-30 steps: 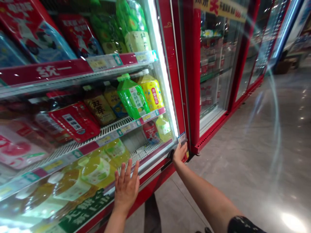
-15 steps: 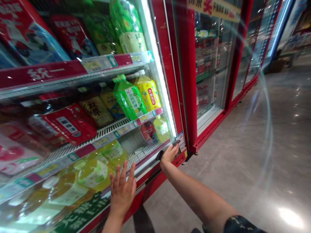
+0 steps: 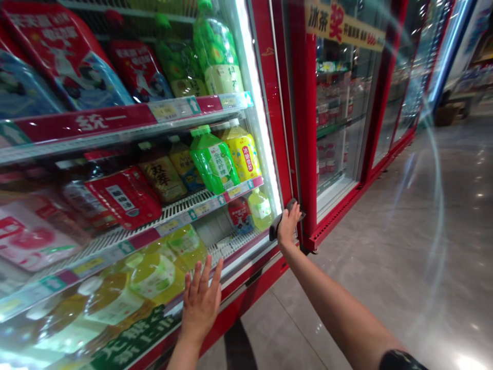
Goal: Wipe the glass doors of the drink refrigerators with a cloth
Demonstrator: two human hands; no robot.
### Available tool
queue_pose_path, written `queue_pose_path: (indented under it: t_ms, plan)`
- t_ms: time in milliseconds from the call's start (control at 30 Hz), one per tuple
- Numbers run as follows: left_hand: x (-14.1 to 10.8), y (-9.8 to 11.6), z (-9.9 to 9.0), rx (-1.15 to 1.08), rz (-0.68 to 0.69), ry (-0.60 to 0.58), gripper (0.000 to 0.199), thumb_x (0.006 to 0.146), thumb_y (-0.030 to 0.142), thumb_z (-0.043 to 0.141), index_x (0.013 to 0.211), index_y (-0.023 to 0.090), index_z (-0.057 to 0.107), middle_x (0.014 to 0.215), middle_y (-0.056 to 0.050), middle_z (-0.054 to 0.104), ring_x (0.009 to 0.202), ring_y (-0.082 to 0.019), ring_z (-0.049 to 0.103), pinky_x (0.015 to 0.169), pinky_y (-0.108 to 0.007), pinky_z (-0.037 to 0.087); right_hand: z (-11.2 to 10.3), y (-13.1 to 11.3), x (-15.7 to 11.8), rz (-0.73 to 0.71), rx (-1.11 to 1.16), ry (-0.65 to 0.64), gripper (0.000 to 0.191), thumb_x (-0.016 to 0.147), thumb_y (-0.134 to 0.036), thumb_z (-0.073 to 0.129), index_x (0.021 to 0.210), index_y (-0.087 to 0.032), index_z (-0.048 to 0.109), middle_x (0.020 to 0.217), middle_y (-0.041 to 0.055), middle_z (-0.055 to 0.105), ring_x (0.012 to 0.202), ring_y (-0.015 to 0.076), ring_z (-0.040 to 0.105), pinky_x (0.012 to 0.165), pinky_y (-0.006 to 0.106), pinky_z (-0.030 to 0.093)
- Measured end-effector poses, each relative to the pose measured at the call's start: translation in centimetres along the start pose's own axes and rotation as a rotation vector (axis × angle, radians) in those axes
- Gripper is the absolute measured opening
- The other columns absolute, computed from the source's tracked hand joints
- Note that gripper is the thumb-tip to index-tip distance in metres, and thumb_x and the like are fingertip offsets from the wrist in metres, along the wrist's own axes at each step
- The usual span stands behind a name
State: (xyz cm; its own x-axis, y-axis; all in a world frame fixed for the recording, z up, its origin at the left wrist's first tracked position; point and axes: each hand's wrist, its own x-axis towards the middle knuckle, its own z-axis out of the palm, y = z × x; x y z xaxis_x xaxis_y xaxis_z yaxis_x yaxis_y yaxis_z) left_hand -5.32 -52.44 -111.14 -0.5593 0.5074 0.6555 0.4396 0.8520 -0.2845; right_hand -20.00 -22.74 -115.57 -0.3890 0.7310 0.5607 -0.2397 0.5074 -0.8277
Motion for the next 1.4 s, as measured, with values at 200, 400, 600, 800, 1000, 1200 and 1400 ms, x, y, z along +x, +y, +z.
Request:
queue_pose_path:
  t_ms: [200,400,600,800,1000,1200,1400]
  plan:
    - [-1.1,-0.8,-0.2,0.100,0.010,0.020,0.079,0.092,0.027,0.064,0.159,0.031,0.024,0.170,-0.004,0.012,0.158,-0.024,0.004,0.129,-0.050,-0.002,-0.6,-5.9,-2.8,-0.413,-0.063,-0.271,0.068,0.098,-0.029,0.045,0.162,-0.031,0.021,0.169,0.0043,0.019,0.157,0.0330,0.006,0.121,0.064,0.025]
    - [-2.0,-1.5,-0.4,0.150,0.076,-0.021,0.087,0.086,0.022,0.070,0.159,0.032,0.023,0.170,-0.003,0.012,0.158,-0.023,0.000,0.128,-0.051,-0.006,-5.5,0.9,-5.6,-1.088,-0.139,-0.709,0.059,0.095,-0.018,0.052,0.146,-0.049,0.047,0.147,-0.0074,0.057,0.136,0.0191,0.051,0.125,0.050,0.025]
    - [-3.4,-3.4,-1.8,0.207,0.036,-0.010,0.094,0.083,0.033,0.076,0.160,0.032,0.020,0.170,-0.004,0.012,0.158,-0.025,0.000,0.128,-0.055,-0.005,-3.7,-3.8,0.9,-0.482,-0.093,-0.237,0.065,0.102,-0.026,0.037,0.163,-0.026,0.014,0.171,0.0083,0.009,0.157,0.0342,0.002,0.122,0.065,0.022]
    - [-4.0,-4.6,-3.0,0.235,-0.001,0.024,0.100,0.081,0.042,0.078,0.160,0.030,0.020,0.169,-0.006,0.013,0.158,-0.025,0.001,0.128,-0.054,-0.003,-1.2,-13.7,-4.7,-0.746,-0.081,-0.439,0.066,0.098,-0.031,0.050,0.160,-0.035,0.027,0.167,0.0020,0.026,0.156,0.0328,0.015,0.124,0.061,0.021]
    - [-5.7,-5.4,-4.1,0.260,-0.057,-0.010,0.096,0.082,0.049,0.076,0.160,0.030,0.023,0.167,-0.008,0.023,0.158,-0.025,-0.001,0.127,-0.056,-0.002,-5.2,-5.5,-6.6,-1.340,0.022,-0.793,0.060,0.097,-0.019,0.049,0.149,-0.048,0.043,0.144,-0.0088,0.060,0.131,0.0166,0.055,0.127,0.045,0.020]
    - [-7.2,-6.8,-5.4,0.301,-0.095,-0.024,0.094,0.083,0.052,0.074,0.159,0.027,0.025,0.165,-0.009,0.031,0.158,-0.025,-0.002,0.127,-0.056,-0.002,-2.7,-9.2,-3.8,-0.776,0.017,-0.292,0.063,0.098,-0.019,0.044,0.158,-0.034,0.032,0.166,0.0035,0.028,0.155,0.0317,0.019,0.119,0.061,0.033]
    - [-7.4,-7.0,-4.5,0.257,-0.105,0.058,0.097,0.088,0.051,0.068,0.161,0.017,0.014,0.163,-0.014,0.033,0.158,-0.025,0.003,0.128,-0.053,0.002,-1.4,-14.7,-11.1,-0.971,-0.026,-0.469,0.069,0.095,-0.016,0.050,0.156,-0.043,0.032,0.159,-0.0007,0.043,0.150,0.0304,0.031,0.125,0.063,0.013]
